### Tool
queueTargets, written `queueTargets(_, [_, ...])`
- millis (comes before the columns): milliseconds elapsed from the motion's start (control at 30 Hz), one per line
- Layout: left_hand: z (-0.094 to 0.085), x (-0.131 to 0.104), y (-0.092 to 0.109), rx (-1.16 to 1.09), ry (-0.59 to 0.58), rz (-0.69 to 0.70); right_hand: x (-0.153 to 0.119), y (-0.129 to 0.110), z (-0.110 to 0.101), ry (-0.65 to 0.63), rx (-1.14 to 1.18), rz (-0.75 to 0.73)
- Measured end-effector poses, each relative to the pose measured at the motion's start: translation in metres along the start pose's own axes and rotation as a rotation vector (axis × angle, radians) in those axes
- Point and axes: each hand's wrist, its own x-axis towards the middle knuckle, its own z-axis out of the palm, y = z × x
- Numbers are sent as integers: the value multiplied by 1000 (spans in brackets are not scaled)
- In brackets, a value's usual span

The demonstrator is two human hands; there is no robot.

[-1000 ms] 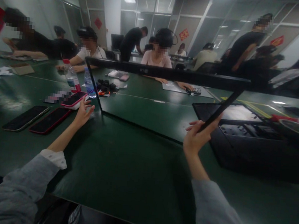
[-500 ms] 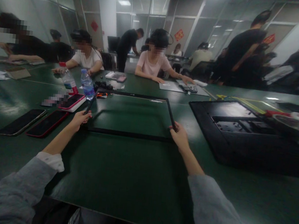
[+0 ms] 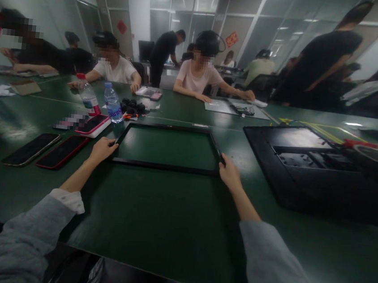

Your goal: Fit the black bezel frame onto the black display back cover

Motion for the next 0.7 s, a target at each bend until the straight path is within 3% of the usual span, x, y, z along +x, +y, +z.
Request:
queueTargets(300, [6, -1, -2, -127, 57, 38, -5, -10, -5, 53, 22, -48])
queueTargets(500, [-5, -10, 16, -52, 77, 55, -10, -20, -9, 85, 38, -44])
queueTargets(700, [-9, -24, 43, -83, -203, 293, -9, -16, -7, 66, -17, -85])
